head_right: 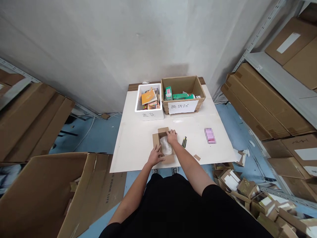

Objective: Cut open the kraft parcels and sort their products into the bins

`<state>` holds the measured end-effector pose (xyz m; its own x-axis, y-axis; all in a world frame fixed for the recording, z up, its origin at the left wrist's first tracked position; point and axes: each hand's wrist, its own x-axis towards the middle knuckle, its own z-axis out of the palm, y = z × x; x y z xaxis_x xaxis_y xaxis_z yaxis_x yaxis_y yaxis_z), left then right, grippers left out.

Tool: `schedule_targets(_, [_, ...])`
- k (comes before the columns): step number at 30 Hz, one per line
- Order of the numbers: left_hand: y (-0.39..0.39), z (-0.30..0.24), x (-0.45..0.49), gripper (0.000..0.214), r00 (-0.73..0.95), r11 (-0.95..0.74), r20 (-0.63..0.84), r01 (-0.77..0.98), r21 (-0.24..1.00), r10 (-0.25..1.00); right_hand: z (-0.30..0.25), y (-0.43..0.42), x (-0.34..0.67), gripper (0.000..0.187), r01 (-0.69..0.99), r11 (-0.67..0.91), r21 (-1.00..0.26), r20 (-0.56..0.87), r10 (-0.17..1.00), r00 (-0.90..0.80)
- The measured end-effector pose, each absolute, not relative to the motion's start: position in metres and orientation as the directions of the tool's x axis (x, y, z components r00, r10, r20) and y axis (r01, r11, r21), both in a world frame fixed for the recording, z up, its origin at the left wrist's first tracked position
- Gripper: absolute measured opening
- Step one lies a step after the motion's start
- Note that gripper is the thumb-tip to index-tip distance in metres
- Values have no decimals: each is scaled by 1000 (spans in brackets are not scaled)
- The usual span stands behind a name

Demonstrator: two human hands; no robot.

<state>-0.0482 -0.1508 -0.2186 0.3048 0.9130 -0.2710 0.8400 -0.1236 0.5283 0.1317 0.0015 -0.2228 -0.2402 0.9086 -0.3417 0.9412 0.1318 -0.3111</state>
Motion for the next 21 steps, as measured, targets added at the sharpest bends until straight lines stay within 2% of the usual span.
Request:
schedule_targets(5, [-164, -231, -30, 12, 277, -179, -208, 901, 395, 938, -216, 4, 132, 81, 926, 103, -364, -349, 906, -238])
schedule_targets(8, [-171, -240, -27, 17, 330, -257, -135, 886, 386, 934, -209, -9, 131, 83, 903, 113, -414, -182, 962, -203])
schedule_targets(11, [-174, -246, -34, 21, 348, -291, -79, 872, 395, 934, -206, -31, 124, 74, 828, 236, -508, -47, 953, -300])
schedule_targets(13, [-173, -247, -44, 22, 357, -305, -65, 868, 392, 932, -209, -44, 112, 69, 765, 307, -567, -89, 900, -427])
schedule_targets(15, [-173, -245, -60, 23, 367, -315, -64, 866, 388, 928, -215, -53, 95, 67, 735, 303, -606, -196, 839, -507])
schedule_targets(18, [-172, -239, -91, 24, 366, -311, -75, 869, 385, 928, -226, -59, 64, 67, 770, 221, -598, -353, 791, -501])
schedule_targets(21, [-173, -234, -124, 23, 347, -284, -94, 872, 400, 933, -237, -61, 35, 76, 837, 131, -532, -470, 776, -420])
